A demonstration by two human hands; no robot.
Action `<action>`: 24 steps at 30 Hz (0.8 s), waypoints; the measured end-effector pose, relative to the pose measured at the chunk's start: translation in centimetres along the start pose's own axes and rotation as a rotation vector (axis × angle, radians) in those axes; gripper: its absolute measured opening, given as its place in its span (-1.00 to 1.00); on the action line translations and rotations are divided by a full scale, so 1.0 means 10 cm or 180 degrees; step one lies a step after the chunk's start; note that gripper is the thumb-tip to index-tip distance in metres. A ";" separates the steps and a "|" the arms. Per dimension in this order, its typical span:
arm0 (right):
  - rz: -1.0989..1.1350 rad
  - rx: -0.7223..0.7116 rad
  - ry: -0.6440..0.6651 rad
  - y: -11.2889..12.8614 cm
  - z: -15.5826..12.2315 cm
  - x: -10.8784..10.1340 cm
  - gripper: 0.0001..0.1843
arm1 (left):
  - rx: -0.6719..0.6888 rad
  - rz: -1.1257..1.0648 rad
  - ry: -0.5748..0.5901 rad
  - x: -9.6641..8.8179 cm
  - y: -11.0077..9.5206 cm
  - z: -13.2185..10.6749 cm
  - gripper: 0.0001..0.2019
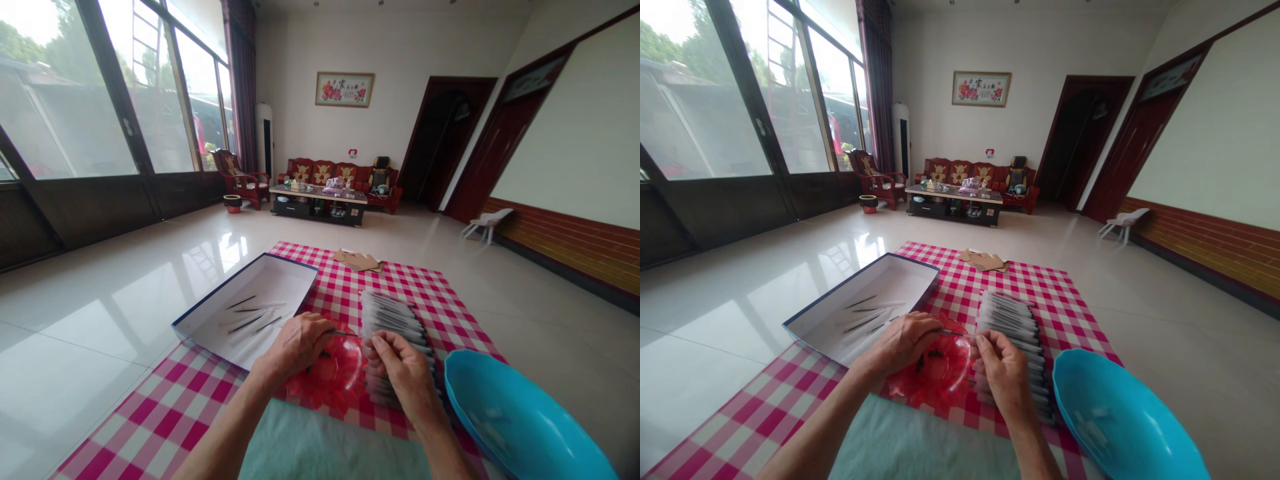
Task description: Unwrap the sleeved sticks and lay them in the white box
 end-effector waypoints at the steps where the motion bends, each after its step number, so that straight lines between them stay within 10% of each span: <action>1: 0.0032 -0.0018 -0.0055 0.00 0.01 -0.01 -0.68 | -0.0004 -0.0055 0.0003 0.00 0.00 0.00 -0.74; 16: 0.1315 -0.0200 -0.1442 0.09 0.18 -0.66 -0.66 | -0.0163 -0.0237 -0.0033 -0.05 0.00 -0.04 -0.67; 24: 0.0648 -0.0198 -0.0588 0.08 0.34 0.18 -0.68 | -0.0378 0.0021 -0.0504 -0.20 -0.03 -0.03 -0.69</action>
Point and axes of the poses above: each hand's wrist, its own z-axis towards the middle knuckle, its own x-axis out of the palm, y = z × x, the point moved 3 cm from there along z, towards the middle knuckle, and after that the axes turned 1 degree about -x, right-handed, at the moved point
